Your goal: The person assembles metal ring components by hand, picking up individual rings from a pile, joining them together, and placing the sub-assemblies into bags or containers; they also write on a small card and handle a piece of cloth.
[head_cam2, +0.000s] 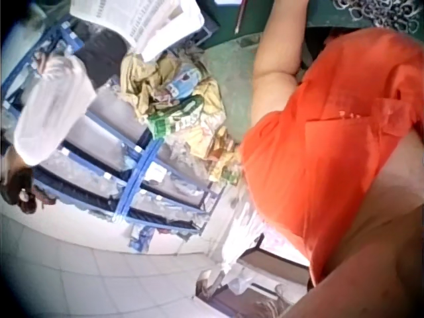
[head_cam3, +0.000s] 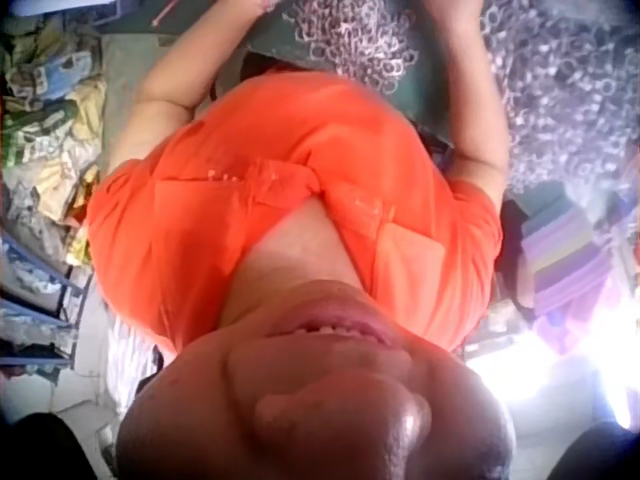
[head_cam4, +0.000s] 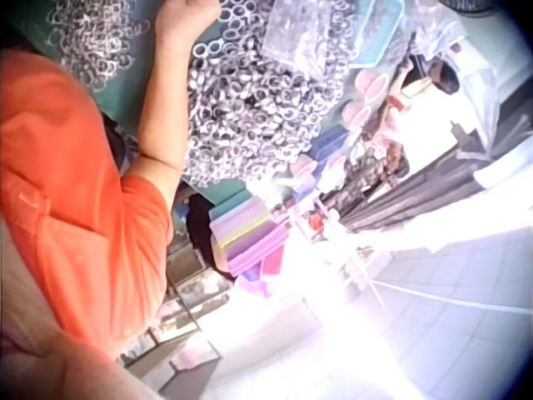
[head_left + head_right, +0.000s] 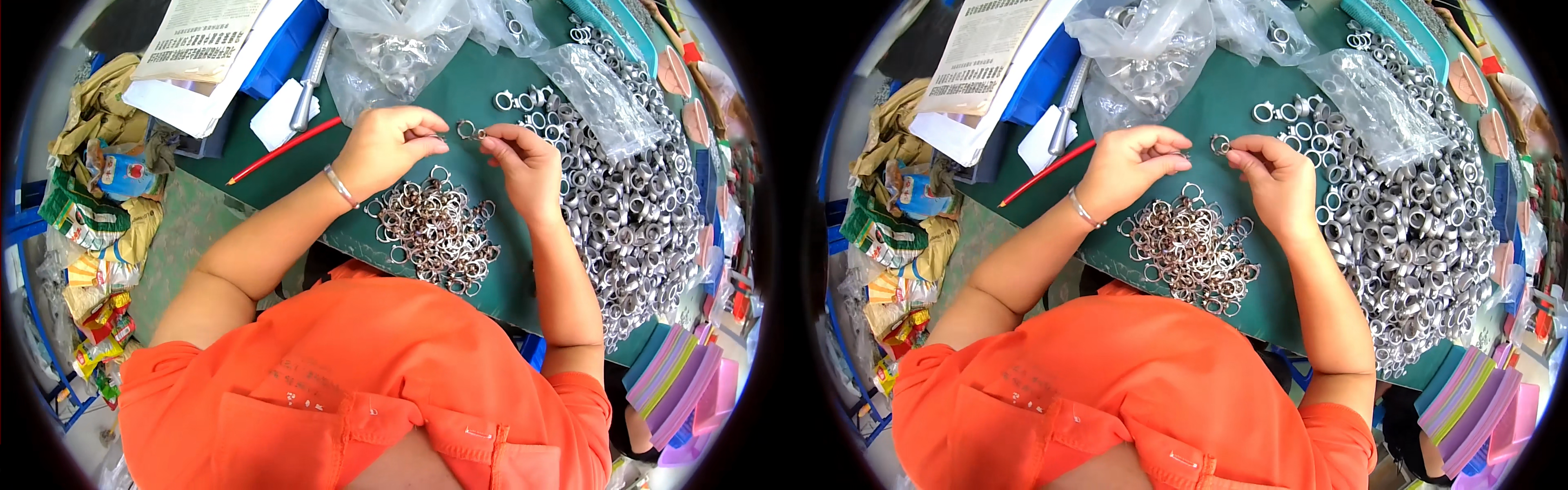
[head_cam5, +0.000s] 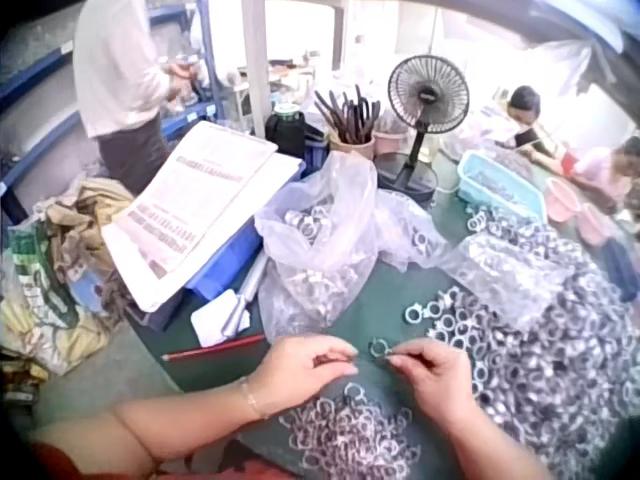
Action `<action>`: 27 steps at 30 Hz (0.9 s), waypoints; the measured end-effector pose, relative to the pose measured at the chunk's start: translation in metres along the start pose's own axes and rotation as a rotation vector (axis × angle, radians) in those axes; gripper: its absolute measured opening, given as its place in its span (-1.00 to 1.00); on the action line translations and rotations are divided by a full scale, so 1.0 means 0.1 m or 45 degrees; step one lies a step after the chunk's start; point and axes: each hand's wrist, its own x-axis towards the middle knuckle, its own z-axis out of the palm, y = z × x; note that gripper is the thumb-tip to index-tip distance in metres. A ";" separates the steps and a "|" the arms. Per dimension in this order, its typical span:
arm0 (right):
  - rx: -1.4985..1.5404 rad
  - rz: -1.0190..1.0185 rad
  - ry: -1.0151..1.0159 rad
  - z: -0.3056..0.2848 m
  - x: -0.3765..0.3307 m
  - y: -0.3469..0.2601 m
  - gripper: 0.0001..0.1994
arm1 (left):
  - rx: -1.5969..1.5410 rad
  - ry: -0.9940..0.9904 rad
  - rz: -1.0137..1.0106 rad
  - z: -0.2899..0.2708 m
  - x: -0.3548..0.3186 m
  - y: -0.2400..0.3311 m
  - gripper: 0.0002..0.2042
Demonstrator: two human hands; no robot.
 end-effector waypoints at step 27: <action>0.744 0.263 -0.302 0.06 -0.38 -0.26 -0.86 | -0.687 -0.009 0.039 0.16 -0.37 0.26 -0.94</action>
